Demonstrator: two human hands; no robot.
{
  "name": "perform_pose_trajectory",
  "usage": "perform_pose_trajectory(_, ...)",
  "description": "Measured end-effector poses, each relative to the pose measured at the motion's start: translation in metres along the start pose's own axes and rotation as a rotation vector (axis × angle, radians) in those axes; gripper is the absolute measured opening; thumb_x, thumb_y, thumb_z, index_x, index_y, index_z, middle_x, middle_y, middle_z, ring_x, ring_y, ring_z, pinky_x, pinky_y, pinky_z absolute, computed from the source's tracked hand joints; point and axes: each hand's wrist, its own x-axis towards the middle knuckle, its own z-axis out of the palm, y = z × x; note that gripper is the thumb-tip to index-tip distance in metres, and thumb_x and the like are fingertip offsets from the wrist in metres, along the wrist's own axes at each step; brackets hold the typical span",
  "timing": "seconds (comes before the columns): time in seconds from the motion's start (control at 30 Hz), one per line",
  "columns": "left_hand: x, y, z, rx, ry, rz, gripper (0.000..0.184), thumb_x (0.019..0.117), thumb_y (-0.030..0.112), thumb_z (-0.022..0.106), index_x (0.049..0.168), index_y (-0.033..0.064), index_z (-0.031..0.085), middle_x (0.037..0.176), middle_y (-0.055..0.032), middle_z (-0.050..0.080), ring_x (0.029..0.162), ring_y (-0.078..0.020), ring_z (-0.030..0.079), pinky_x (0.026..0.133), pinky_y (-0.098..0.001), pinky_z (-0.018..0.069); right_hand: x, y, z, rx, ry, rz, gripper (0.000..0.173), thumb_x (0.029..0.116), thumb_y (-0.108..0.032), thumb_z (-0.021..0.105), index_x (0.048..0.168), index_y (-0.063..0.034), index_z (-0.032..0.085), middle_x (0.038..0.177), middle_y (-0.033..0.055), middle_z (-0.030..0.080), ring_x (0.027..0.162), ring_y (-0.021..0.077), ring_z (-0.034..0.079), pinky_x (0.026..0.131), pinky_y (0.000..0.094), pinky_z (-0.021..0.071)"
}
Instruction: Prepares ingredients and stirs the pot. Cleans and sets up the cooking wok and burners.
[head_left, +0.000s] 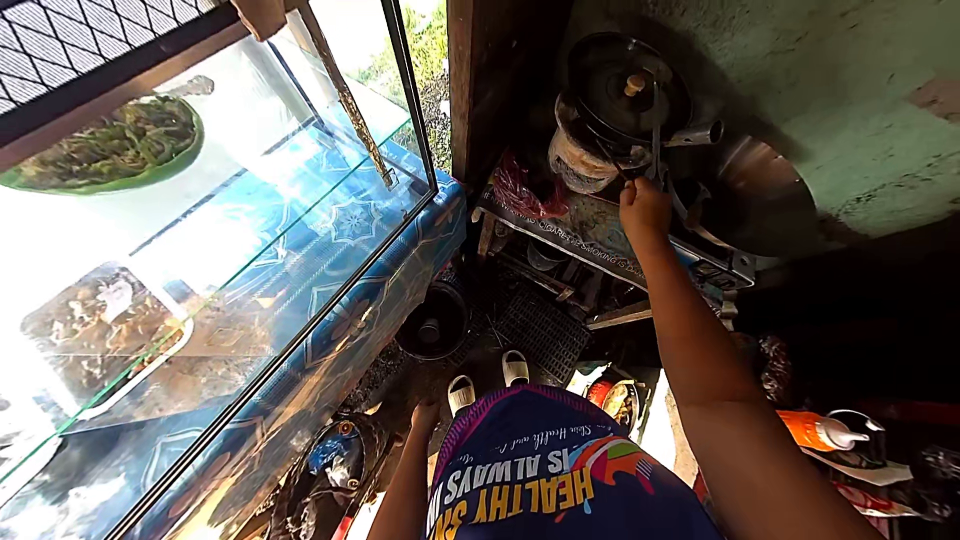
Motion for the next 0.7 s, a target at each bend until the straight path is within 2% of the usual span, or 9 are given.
perform_pose_trajectory(0.13, -0.002, 0.004, 0.001, 0.029, -0.006, -0.009, 0.037, 0.1068, 0.021, 0.055, 0.134, -0.0037, 0.059, 0.129, -0.0284, 0.063, 0.119, -0.0400, 0.063, 0.103, -0.0548, 0.0474, 0.001, 0.009, -0.008, -0.001, 0.005, 0.006, 0.040, 0.1117, -0.020, 0.038, 0.116, 0.0113, 0.063, 0.114, 0.0341, 0.067, 0.115, 0.0503, 0.064, 0.095, 0.0648, 0.0484)
perform_pose_trajectory(0.3, 0.000, 0.011, 0.003, 0.031, -0.008, -0.001, 0.037, 0.1067, 0.020, 0.055, 0.133, -0.0039, 0.060, 0.129, -0.0282, 0.063, 0.120, -0.0394, 0.062, 0.104, -0.0543, 0.0464, 0.000, 0.004, -0.017, 0.151, 0.025, -0.037, 0.039, 0.1105, -0.016, 0.039, 0.112, 0.0135, 0.064, 0.109, 0.0333, 0.068, 0.110, 0.0472, 0.066, 0.097, 0.0608, 0.0471)
perform_pose_trajectory(0.43, -0.002, 0.013, 0.003, 0.008, 0.001, 0.010, 0.036, 0.1065, 0.020, 0.055, 0.134, -0.0029, 0.060, 0.129, -0.0279, 0.063, 0.118, -0.0393, 0.063, 0.103, -0.0542, 0.0477, 0.021, 0.005, 0.003, 0.094, 0.036, -0.006, 0.040, 0.1103, -0.017, 0.037, 0.117, 0.0101, 0.066, 0.119, 0.0316, 0.068, 0.120, 0.0459, 0.063, 0.103, 0.0600, 0.0461)
perform_pose_trajectory(0.57, -0.004, 0.006, 0.006, -0.011, 0.012, 0.010, 0.036, 0.1061, 0.020, 0.057, 0.134, -0.0026, 0.060, 0.128, -0.0280, 0.064, 0.118, -0.0395, 0.063, 0.103, -0.0546, 0.0477, 0.022, 0.017, 0.024, 0.064, 0.090, -0.027, 0.041, 0.1107, -0.020, 0.039, 0.121, 0.0094, 0.065, 0.119, 0.0336, 0.066, 0.119, 0.0498, 0.063, 0.100, 0.0630, 0.0471)
perform_pose_trajectory(0.7, -0.005, -0.004, 0.008, 0.033, 0.013, 0.022, 0.036, 0.1060, 0.021, 0.057, 0.134, -0.0021, 0.061, 0.129, -0.0277, 0.064, 0.121, -0.0403, 0.061, 0.105, -0.0561, 0.0457, -0.002, 0.007, -0.002, 0.046, 0.043, 0.011, 0.040, 0.1117, -0.019, 0.038, 0.119, 0.0107, 0.063, 0.115, 0.0336, 0.067, 0.115, 0.0500, 0.065, 0.096, 0.0633, 0.0489)
